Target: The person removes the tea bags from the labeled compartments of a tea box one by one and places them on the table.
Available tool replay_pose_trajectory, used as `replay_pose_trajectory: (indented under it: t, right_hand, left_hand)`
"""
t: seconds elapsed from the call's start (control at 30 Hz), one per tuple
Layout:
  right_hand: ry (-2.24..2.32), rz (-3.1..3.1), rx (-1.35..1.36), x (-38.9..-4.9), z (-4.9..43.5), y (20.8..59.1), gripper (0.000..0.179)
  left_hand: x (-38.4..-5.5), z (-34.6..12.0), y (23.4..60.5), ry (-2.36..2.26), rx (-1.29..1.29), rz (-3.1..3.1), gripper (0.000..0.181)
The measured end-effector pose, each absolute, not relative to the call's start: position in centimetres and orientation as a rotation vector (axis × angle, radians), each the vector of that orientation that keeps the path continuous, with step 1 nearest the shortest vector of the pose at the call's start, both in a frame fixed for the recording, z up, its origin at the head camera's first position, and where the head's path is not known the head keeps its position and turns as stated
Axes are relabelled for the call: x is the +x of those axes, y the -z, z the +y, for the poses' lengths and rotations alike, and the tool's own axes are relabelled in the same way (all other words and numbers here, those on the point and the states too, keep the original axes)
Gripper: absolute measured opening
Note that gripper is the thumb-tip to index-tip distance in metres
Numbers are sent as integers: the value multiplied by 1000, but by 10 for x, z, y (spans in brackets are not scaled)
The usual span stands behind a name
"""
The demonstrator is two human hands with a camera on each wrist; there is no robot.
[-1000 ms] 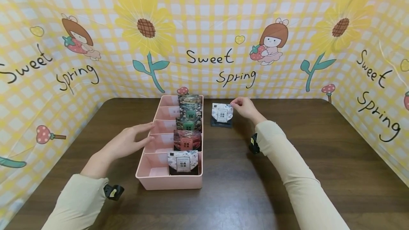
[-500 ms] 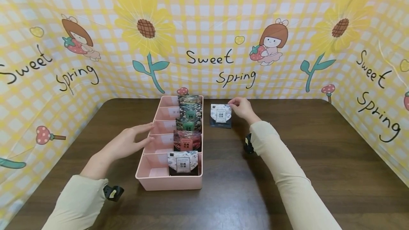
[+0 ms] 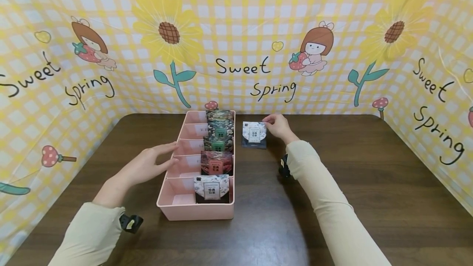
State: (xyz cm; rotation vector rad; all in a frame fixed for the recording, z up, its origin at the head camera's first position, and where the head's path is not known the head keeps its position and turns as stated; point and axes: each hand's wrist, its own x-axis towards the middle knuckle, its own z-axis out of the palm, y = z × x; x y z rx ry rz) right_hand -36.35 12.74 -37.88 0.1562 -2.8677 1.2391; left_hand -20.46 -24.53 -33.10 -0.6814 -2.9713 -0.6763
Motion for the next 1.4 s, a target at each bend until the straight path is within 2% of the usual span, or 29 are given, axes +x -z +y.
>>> replay_pose_trajectory:
  t: [0.43, 0.97, 1.4]
  right_hand:
    - [-1287, -2900, 115, -363, 122, 383, 21]
    - [-1214, -2937, 191, -364, 125, 386, 26]
    - [-1352, -2923, 298, -357, 123, 368, 31]
  left_hand:
    - [-202, -245, 330, 685, -679, -2979, 53]
    - [-204, -245, 332, 684, -673, -2985, 53]
    - [-204, -246, 333, 689, -677, -2976, 52]
